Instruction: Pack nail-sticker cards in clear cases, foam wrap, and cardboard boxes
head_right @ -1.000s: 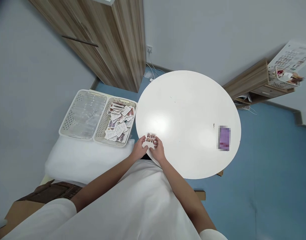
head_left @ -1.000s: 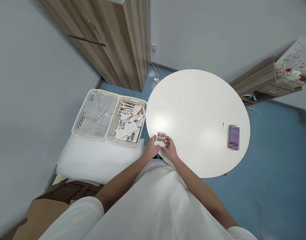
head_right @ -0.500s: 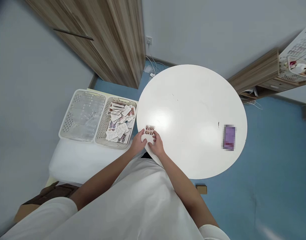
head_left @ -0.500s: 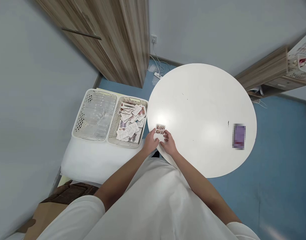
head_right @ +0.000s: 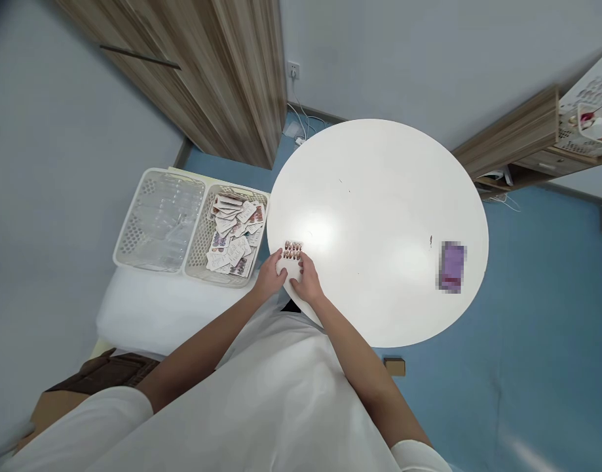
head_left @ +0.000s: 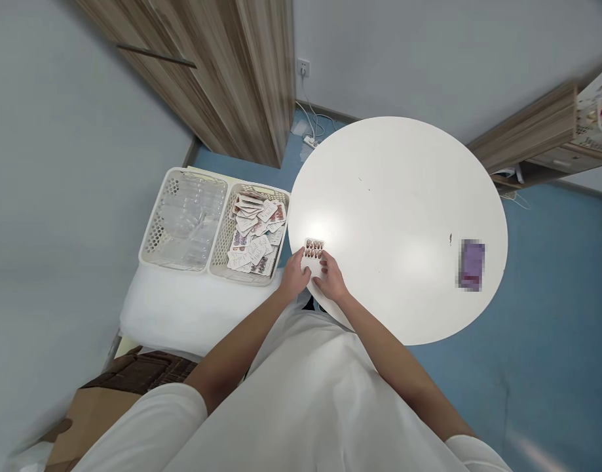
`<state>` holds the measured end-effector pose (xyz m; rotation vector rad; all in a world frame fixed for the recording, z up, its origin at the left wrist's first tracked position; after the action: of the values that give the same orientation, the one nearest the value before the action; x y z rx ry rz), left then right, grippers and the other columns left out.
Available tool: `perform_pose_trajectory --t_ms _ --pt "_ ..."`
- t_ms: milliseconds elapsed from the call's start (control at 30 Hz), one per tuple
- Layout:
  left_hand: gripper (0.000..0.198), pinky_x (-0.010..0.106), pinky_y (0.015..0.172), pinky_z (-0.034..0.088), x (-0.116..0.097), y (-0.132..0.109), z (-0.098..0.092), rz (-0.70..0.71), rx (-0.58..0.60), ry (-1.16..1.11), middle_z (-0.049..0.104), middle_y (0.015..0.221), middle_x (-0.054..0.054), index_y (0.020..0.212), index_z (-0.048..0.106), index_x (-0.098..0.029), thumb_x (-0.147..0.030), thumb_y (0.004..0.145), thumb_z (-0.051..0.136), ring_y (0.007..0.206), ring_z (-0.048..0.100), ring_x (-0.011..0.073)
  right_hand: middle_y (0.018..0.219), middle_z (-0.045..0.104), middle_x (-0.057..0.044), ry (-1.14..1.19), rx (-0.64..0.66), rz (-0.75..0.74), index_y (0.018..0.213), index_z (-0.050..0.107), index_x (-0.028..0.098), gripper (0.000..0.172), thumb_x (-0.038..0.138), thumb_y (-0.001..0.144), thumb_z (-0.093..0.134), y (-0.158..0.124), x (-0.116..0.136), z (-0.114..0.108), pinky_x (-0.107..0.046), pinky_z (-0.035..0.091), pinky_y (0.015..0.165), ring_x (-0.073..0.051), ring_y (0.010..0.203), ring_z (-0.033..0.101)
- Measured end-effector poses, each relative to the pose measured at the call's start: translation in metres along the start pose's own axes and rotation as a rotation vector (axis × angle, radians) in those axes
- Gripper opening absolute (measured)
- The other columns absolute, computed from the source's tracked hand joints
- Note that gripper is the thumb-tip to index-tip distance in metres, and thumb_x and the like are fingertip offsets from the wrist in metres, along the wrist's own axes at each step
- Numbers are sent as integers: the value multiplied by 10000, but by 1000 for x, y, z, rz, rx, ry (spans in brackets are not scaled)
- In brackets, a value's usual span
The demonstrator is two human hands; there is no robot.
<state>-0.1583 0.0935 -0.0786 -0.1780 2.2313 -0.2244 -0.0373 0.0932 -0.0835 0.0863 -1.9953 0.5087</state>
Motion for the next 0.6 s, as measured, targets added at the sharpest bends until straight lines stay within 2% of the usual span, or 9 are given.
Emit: perform_pose_trajectory --t_ms 200,367,467,600 --pt "595 406 966 352 -2 -2 3 16 -56 -11 417 1275 112 1292 292 -138 -133 713 428 1172 394 236 1366 210 -91 17 62 -22 1334 134 272 864 195 622 616 -4 -1 1 -385 403 916 -217 1140 388" --pt "622 404 999 318 -2 -7 -1 -46 -130 -38 354 1323 114 1313 247 -142 -173 726 449 1214 345 240 1408 119 -76 118 181 47 1352 53 294 971 261 599 667 -20 -8 0 -406 327 983 -230 1244 283" --pt "619 405 1027 277 -6 -20 -4 -82 -179 -33 320 1346 122 1308 255 -129 -196 730 468 1246 291 245 1424 94 -52 197 251 118 1349 39 332 979 322 604 674 -37 -14 -7 -427 285 1006 -234 1277 234" --pt "564 422 1018 286 -11 -53 2 -131 -232 -48 353 1324 117 1275 314 -147 -209 737 474 1238 306 249 1424 132 -39 274 312 165 1338 105 357 903 351 625 660 -61 -23 -23 -419 289 1006 -222 1244 309"
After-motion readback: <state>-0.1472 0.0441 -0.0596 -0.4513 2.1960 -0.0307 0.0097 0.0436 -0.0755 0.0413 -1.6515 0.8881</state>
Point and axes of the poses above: each hand's wrist, its own y-axis towards the middle knuckle, its own z-axis out of the palm, x = y × z, the point moved 9 cm from there along y, towards the middle knuckle
